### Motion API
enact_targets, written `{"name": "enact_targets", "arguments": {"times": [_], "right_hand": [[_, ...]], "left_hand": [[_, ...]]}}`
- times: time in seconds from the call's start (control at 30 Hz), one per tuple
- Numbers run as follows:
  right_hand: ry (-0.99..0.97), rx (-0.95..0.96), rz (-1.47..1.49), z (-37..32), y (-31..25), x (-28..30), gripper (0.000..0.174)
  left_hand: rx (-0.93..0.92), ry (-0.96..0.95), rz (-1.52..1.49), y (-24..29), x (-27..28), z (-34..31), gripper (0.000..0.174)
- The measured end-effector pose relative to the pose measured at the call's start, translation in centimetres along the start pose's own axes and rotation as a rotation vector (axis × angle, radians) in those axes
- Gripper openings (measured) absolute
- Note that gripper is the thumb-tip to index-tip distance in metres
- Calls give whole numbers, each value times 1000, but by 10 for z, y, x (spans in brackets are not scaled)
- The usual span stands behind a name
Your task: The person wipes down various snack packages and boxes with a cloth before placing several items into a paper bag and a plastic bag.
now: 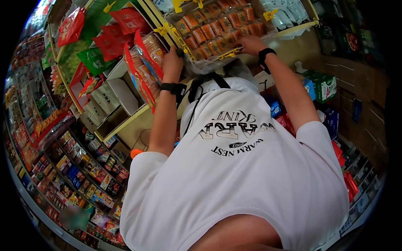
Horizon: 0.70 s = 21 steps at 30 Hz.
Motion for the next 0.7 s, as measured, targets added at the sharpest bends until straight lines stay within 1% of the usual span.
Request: {"name": "enact_targets", "arguments": {"times": [0.13,0.2,0.27,0.33,0.37,0.4,0.47,0.5,0.57,0.6,0.63,0.67,0.7], "right_hand": [[-6,41,23,3,1,-1,42],[-65,32,41,7,5,-2,42],[-50,100,9,12,9,-7,42],[-46,215,83,17,17,-13,43],[-75,230,92,22,21,-18,42],[-79,269,109,25,27,-23,48],[-99,361,220,26,30,-13,53],[-116,386,216,27,30,-2,53],[-292,294,383,33,24,27,54],[-306,309,381,43,21,41,54],[-307,210,450,56,19,54,53],[-310,108,518,70,20,60,53],[-273,197,309,95,26,57,59]], "left_hand": [[41,-11,-33,-3,1,6,31],[72,-11,-32,-5,1,7,31],[110,-14,-33,-5,2,7,31],[161,105,-48,-1,4,6,31],[199,148,-44,2,7,7,33],[229,164,-45,8,12,10,33],[217,294,-71,15,17,11,34],[222,294,-51,12,12,13,36],[248,287,-26,15,7,13,37],[247,275,-8,17,5,13,38],[245,233,-6,17,4,14,42],[262,233,-4,17,3,15,42],[290,217,-19,16,3,16,42]]}}
Point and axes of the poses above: each hand's wrist, its own z-axis towards the middle knuckle, its own x-axis out of the back of the hand, y = z × x, the point moved 1 cm from there along z, towards the middle knuckle, and after that the axes turned 9 degrees about y, right-handed, at the moved point
